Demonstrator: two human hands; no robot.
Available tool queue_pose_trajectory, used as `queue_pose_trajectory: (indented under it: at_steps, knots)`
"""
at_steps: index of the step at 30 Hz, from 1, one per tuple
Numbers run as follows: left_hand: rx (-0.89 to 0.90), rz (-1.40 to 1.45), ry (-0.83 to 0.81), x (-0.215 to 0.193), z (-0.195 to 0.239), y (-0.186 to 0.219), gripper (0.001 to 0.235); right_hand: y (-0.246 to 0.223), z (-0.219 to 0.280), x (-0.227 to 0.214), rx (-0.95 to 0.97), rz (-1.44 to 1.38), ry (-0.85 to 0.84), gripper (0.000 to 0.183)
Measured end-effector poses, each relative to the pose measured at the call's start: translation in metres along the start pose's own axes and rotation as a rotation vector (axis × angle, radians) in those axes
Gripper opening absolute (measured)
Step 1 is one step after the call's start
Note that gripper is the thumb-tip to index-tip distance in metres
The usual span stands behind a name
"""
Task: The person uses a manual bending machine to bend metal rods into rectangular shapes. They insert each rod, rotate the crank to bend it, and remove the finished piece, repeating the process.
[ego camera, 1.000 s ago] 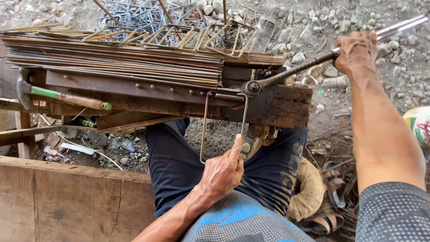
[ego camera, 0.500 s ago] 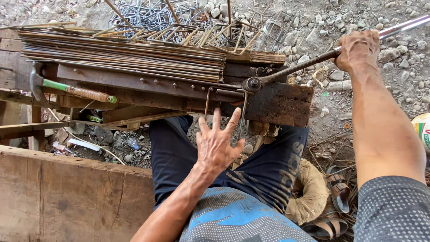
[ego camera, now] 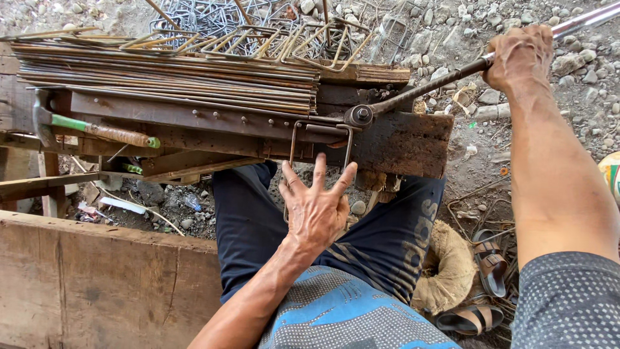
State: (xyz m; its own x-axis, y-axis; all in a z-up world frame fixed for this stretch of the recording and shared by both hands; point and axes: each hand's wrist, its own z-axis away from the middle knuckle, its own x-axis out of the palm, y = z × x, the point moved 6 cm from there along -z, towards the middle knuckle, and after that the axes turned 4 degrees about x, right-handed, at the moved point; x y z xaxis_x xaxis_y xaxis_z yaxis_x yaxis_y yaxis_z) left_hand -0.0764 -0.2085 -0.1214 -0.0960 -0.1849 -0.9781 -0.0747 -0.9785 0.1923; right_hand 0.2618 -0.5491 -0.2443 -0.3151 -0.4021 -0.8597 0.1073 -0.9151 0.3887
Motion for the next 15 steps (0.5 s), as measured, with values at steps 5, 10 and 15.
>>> queue_pose_trajectory:
  at_steps: [5, 10, 15]
  knots:
    - [-0.009, 0.004, -0.133, -0.018, -0.010, 0.004, 0.068, 0.000, 0.002, -0.001, -0.024, -0.017, 0.052, 0.026]
    - [-0.024, 0.020, -0.302, -0.029, -0.018, 0.004, 0.068, -0.003, -0.005, -0.005, -0.067, -0.038, 0.110, 0.028]
    - [-0.032, 0.066, -0.408, -0.037, -0.019, 0.005, 0.068, 0.002, 0.000, 0.006, -0.047, 0.074, -0.051, 0.025]
